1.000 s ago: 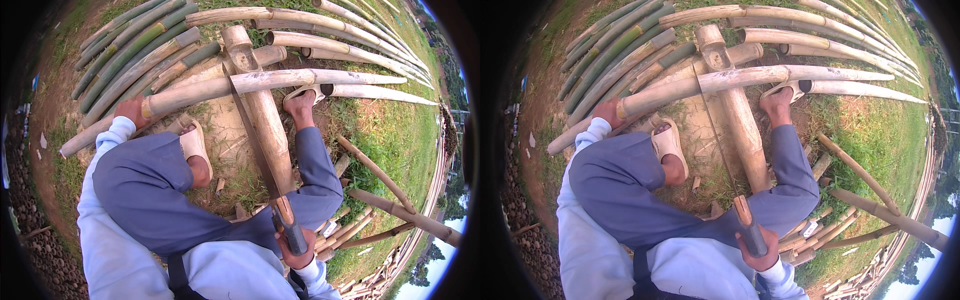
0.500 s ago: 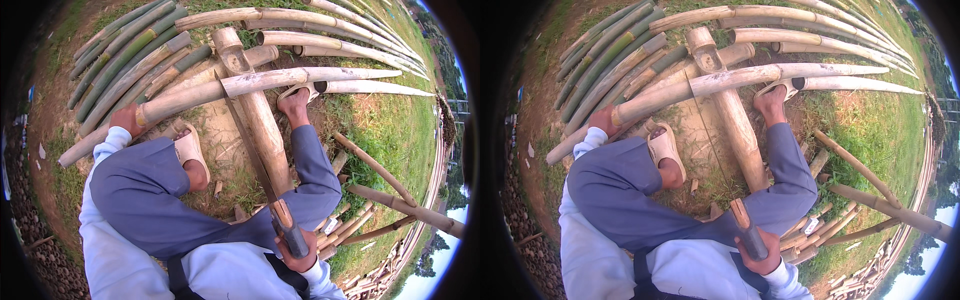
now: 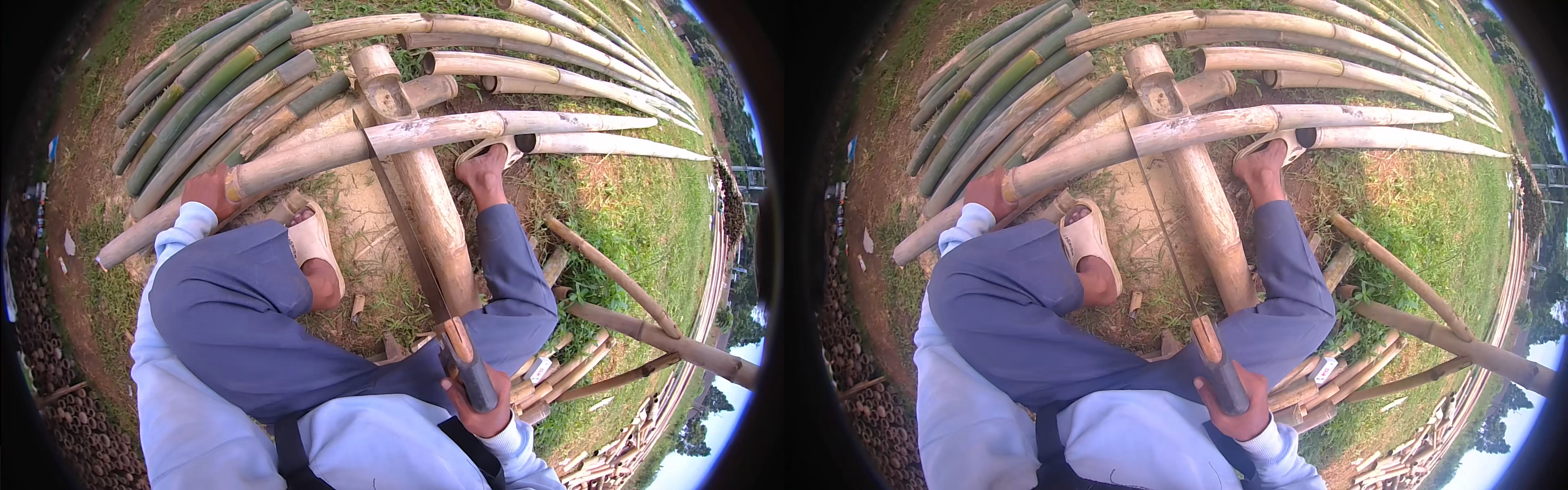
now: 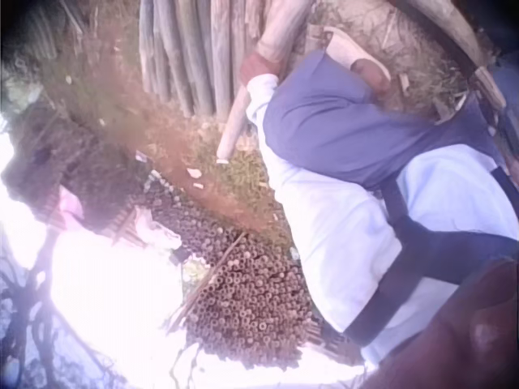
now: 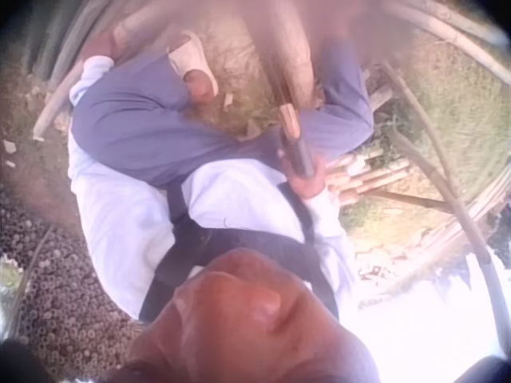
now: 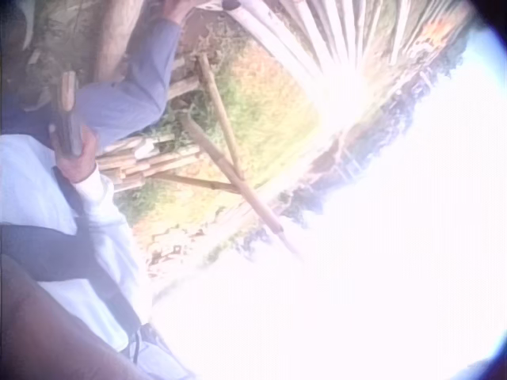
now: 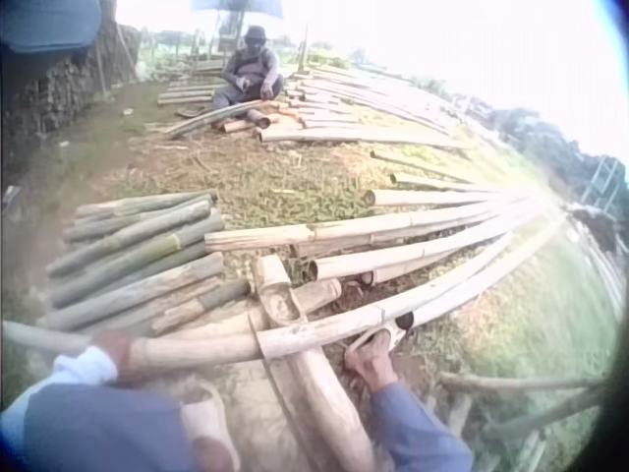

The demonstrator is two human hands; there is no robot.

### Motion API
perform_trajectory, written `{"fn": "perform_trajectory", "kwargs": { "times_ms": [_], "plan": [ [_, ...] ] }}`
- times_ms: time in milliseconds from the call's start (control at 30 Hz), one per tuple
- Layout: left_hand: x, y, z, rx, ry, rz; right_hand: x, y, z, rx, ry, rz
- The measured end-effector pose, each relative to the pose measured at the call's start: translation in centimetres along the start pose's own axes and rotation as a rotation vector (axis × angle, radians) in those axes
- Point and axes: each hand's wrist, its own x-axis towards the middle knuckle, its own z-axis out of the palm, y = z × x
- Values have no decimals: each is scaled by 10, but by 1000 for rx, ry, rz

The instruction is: The person sits on the ground and uses a machete to chop bamboo poles into shorter sections. They repeatedly position a pole, strike it with the machete, and move the cut pieces aside.

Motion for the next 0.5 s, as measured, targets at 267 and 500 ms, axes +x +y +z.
{"fn": "perform_trajectory", "kwargs": {
  "times_ms": [267, 500],
  "plan": [
    [12, 5, 1, -28, -7, -17, 157, 21, 48, 89, 75, -120],
    [0, -6, 11, 60, 111, 53, 104, 11, 40, 97, 48, -119]
  ]
}}
